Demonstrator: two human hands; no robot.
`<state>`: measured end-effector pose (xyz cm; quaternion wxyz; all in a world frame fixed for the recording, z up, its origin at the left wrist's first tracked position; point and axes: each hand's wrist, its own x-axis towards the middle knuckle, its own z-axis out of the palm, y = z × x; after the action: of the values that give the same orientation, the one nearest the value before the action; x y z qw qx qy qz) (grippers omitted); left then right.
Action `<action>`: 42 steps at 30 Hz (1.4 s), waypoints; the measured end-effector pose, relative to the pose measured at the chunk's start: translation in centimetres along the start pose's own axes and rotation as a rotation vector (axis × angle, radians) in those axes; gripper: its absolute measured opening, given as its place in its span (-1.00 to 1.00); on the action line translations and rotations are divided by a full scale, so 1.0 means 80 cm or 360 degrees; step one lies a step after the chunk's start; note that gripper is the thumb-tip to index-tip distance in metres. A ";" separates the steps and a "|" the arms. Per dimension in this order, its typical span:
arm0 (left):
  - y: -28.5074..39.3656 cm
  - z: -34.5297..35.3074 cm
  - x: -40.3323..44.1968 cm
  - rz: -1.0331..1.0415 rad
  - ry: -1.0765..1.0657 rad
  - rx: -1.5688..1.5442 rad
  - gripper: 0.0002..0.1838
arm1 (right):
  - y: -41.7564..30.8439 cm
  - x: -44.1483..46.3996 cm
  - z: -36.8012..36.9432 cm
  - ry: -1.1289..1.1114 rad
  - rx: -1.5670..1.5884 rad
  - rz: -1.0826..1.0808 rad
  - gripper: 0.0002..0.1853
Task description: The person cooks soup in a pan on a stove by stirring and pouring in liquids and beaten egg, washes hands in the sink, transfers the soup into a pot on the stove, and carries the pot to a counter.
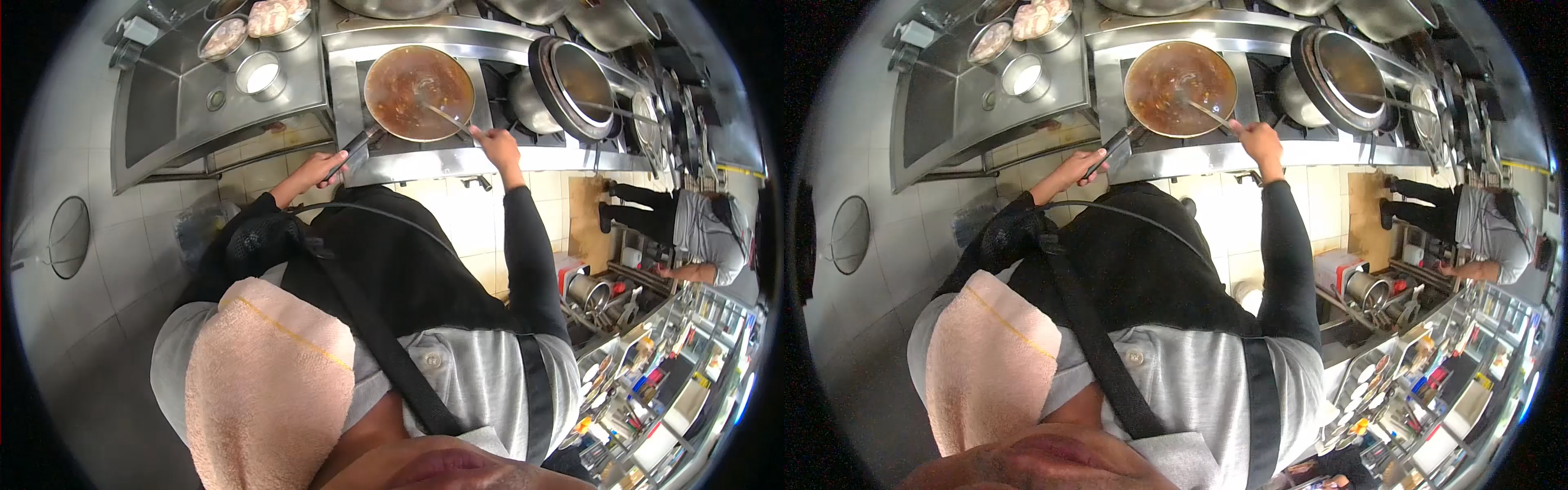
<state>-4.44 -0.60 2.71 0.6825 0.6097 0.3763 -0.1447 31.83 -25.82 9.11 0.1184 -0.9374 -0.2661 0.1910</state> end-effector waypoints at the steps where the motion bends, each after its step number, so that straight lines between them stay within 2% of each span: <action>1: 0.000 0.000 -0.005 0.0028 0.0038 -0.0052 -0.49 | 0.008 -0.011 -0.015 0.0035 0.0008 -0.0026 -0.35; 2: -0.004 -0.004 -0.004 0.0200 0.0287 -0.0119 -0.50 | 0.026 -0.010 -0.020 0.0214 0.0042 -0.0080 -0.40; 4: -0.016 -0.027 0.002 0.0538 0.0771 -0.0233 -0.52 | 0.017 -0.036 -0.083 0.0332 0.0063 -0.0173 -0.47; 6: -0.014 -0.083 0.001 0.0716 0.1197 -0.0488 -0.57 | 0.001 -0.057 -0.145 0.0464 -0.0046 -0.0158 -0.50; 7: -0.014 -0.117 0.005 0.0609 0.1400 -0.0514 -0.57 | -0.016 -0.078 -0.181 0.0574 -0.0018 -0.0248 -0.53; 8: 0.002 -0.137 -0.008 0.0652 0.1553 -0.0529 -0.56 | -0.022 -0.087 -0.205 0.0757 -0.0031 -0.0332 -0.55; 9: 0.002 -0.167 -0.001 0.0740 0.1615 -0.0612 -0.52 | -0.031 -0.097 -0.232 0.0812 -0.0059 -0.0338 -0.57; 10: 0.016 -0.187 -0.003 0.0620 0.1670 -0.0666 -0.46 | -0.040 -0.106 -0.254 0.0900 -0.0015 -0.0363 -0.56; 13: 0.039 -0.230 0.003 0.0528 0.1504 -0.0954 -0.44 | -0.055 -0.121 -0.306 0.1138 0.0017 -0.0462 -0.56; 16: 0.063 -0.241 0.008 0.0242 0.1529 -0.0997 -0.49 | -0.066 -0.136 -0.344 0.1253 0.0026 -0.0551 -0.60; 19: 0.068 -0.241 0.017 0.0255 0.1517 -0.1157 -0.49 | -0.062 -0.137 -0.348 0.1293 -0.0004 -0.0783 -0.67; 20: 0.060 -0.250 0.027 0.0286 0.1452 -0.1164 -0.53 | -0.059 -0.135 -0.342 0.1297 -0.0016 -0.0889 -0.69; 21: 0.057 -0.257 0.033 0.0353 0.1378 -0.1182 -0.56 | -0.060 -0.137 -0.331 0.1147 -0.0071 -0.0868 -0.76; 23: 0.046 -0.270 0.045 0.0449 0.1239 -0.1220 -0.62 | -0.037 -0.110 -0.280 0.1000 -0.0167 -0.0994 -0.76; 25: 0.039 -0.287 0.057 0.0573 0.1201 -0.1142 -0.70 | -0.030 -0.088 -0.206 0.0824 -0.0401 -0.0705 -0.74; 27: 0.044 -0.293 0.057 0.0535 0.1160 -0.1069 -0.76 | -0.004 -0.052 -0.127 0.0616 -0.0262 -0.0532 -0.70; 29: 0.078 -0.267 0.035 0.0459 0.1315 -0.0981 -0.79 | 0.005 -0.033 -0.063 0.0476 -0.0098 -0.0396 -0.70; 31: 0.100 -0.255 0.020 0.0540 0.1258 -0.0941 -0.74 | 0.014 -0.011 -0.013 0.0086 0.0088 -0.0239 -0.68; 32: 0.113 -0.250 0.015 0.0594 0.1236 -0.0929 -0.72 | 0.014 -0.012 -0.005 -0.0102 0.0104 -0.0155 -0.63; 35: 0.156 -0.221 0.003 0.0766 0.1095 -0.0796 -0.79 | 0.044 0.009 -0.006 0.0095 -0.0045 -0.0171 -0.67; 37: 0.180 -0.208 0.011 0.0852 0.0873 -0.0699 -0.80 | 0.030 0.032 -0.026 -0.0211 0.0000 0.0113 -0.60; 39: 0.213 -0.178 0.018 0.0878 0.0850 -0.0550 -0.81 | 0.019 0.041 0.010 0.0083 -0.0008 0.0008 -0.54; 42: 0.256 -0.129 0.029 0.0924 0.0714 -0.0411 -0.80 | 0.000 0.034 -0.004 -0.0094 -0.0088 0.0034 -0.48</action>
<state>7.10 14.12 16.24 0.6670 0.6164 0.3431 0.2398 34.10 -24.37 8.64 0.0826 -0.9371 -0.2646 0.2123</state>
